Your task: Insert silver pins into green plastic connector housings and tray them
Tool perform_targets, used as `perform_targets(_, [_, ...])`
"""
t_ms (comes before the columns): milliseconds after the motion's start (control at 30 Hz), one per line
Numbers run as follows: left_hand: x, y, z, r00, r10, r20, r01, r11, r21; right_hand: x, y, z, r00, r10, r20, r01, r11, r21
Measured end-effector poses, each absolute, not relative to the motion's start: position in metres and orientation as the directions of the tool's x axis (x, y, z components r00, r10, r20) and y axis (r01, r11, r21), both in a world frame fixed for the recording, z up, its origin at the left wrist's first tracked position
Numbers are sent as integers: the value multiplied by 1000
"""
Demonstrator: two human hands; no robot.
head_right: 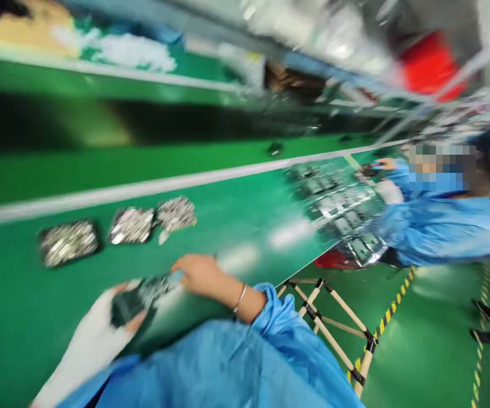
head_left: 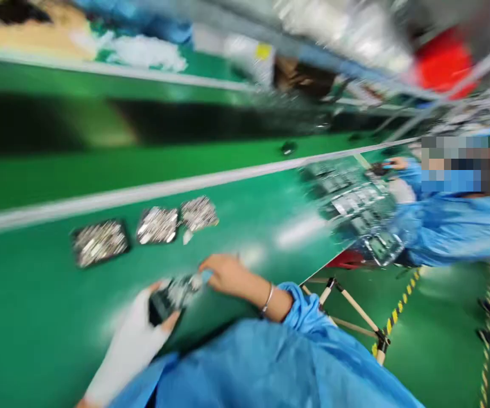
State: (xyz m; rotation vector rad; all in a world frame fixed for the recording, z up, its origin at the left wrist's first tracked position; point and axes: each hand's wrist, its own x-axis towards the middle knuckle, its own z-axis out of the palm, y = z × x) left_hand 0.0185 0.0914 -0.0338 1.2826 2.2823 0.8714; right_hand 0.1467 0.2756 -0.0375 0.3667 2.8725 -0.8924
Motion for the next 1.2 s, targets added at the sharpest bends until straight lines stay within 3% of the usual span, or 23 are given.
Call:
perform_targets(67, [23,85,-38,-567,817,-101,544,464,699,146,279,-43,-968,223,-112,246,771,-587])
perform_targets(200, [16,85,-54,-573,814,-95,508,444,739,142,286,-57,-979,196,-61,190,753,-629])
perform_targets(433, [17,83,-55,-539,841,-33,538,374,755,143,279,-61,-993,115,-5,99,828,-552])
perform_targets(867, [17,83,-57,-537,844,1,561,356,747,139,273,-64,-997,79,-3,66,809,-584])
perform_targets(1100, [16,83,-57,-531,848,12,559,339,757,134,269,-57,-984,139,-111,177,824,-538])
perform_targets(1200, [16,84,-56,-534,846,8,558,345,755,136,275,-56,-986,134,-97,165,775,-610])
